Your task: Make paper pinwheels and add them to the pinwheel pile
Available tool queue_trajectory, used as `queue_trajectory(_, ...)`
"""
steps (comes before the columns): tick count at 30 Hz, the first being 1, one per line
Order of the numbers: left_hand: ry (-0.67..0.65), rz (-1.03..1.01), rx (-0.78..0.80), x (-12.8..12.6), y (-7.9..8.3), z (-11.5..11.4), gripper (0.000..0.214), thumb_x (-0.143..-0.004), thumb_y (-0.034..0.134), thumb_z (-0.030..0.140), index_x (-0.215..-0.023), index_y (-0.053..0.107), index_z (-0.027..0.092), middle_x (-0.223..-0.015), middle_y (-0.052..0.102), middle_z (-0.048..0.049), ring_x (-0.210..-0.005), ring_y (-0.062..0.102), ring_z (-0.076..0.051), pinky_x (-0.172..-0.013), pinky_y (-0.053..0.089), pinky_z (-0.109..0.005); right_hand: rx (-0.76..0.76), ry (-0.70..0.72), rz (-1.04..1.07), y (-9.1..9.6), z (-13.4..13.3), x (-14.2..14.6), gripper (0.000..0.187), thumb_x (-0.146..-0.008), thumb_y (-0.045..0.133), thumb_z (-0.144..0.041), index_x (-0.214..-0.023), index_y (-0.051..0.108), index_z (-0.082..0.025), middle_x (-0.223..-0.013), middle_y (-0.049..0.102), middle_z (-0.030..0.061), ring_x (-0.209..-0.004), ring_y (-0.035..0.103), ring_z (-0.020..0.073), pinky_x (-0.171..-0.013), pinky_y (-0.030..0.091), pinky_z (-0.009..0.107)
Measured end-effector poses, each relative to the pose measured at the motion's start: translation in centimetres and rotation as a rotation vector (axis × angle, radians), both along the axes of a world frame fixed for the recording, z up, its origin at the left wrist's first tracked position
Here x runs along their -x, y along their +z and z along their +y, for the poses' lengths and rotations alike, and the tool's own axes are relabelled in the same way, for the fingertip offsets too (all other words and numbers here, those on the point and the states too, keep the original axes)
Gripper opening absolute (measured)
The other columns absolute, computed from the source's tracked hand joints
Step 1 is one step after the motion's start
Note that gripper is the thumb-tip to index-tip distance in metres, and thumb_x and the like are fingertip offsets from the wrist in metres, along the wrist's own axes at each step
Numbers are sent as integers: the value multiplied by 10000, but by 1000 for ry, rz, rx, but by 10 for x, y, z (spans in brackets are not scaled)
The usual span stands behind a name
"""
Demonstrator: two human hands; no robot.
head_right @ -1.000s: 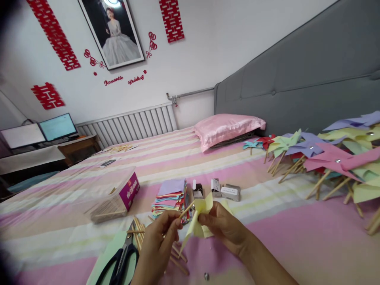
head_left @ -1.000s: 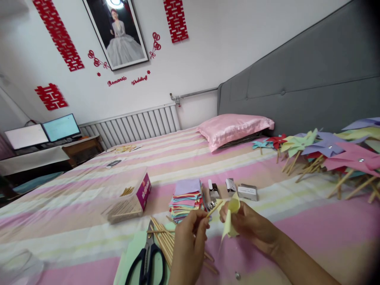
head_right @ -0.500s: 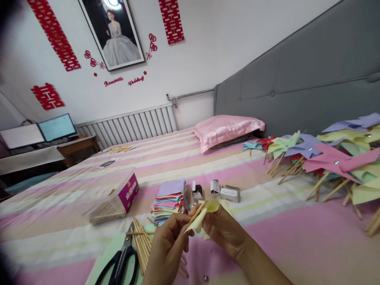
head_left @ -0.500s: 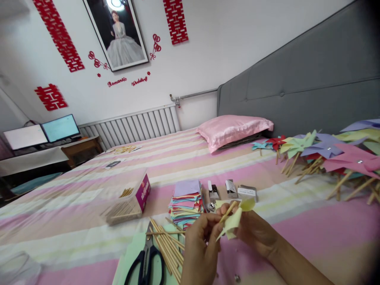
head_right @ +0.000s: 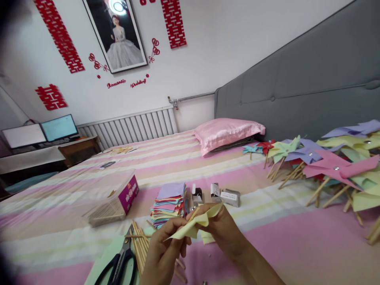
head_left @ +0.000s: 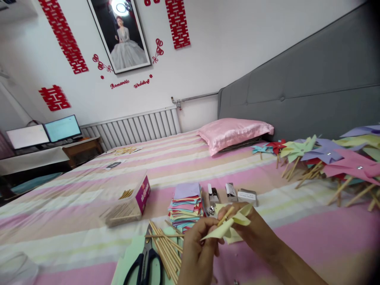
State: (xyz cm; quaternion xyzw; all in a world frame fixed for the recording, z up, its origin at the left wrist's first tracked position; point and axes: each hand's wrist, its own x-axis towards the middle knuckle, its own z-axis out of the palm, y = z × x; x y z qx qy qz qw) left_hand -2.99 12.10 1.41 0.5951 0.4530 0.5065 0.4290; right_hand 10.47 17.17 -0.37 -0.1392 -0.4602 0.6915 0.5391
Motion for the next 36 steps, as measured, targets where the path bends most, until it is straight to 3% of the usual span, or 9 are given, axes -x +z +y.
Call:
queue_trajectory(8, 28, -168, -40, 9, 3, -1, 103, -687, 605, 173, -751, 683, 156, -567, 602, -9, -471, 453, -78, -468, 359, -178, -184, -148, -146, 20, -11, -3, 68, -639, 715, -228, -600, 668, -199, -659, 688, 50, -613, 626, 183, -517, 470, 247)
queue_trajectory(11, 77, -297, -5, 12, 0, -2, 100, -596, 693, 196, -691, 706, 169, -541, 617, -5, -475, 497, -93, -469, 383, -179, -376, -254, -211, 28, -19, -5, 62, -671, 681, -160, -647, 672, -216, -710, 705, 53, -667, 648, 199, -587, 504, 276)
queue_trajectory(15, 44, -431, 80, 15, -3, 1, 235, -442, 795, 284, -632, 719, 168, -573, 680, -36, -486, 544, -121, -451, 402, -186, -744, -457, -314, 35, -28, -6, 214, -671, 641, -42, -783, 655, -224, -783, 704, 50, -732, 655, 198, -658, 513, 286)
queue_trajectory(18, 48, -513, 116, 16, -2, 1, 245, -426, 804, 310, -595, 712, 159, -528, 672, -27, -417, 508, -88, -411, 375, -166, -883, -560, -368, 38, -29, -5, 273, -651, 639, -14, -823, 622, -226, -774, 697, 33, -746, 654, 191, -672, 510, 282)
queue_trajectory(26, 107, -501, 146, 11, 4, 0, 175, -447, 792, 208, -516, 652, 128, -379, 560, 24, -329, 431, -42, -345, 348, -131, -868, -623, -425, 38, -32, -2, 275, -638, 632, -18, -808, 588, -229, -756, 686, 11, -720, 654, 175, -641, 520, 268)
queue_trajectory(36, 80, -550, 144, 15, 0, 2, 219, -403, 815, 246, -530, 674, 138, -411, 604, 2, -367, 482, -59, -384, 374, -138, -842, -601, -417, 37, -34, -1, 248, -646, 650, -36, -788, 588, -229, -754, 695, -2, -710, 660, 165, -638, 522, 253)
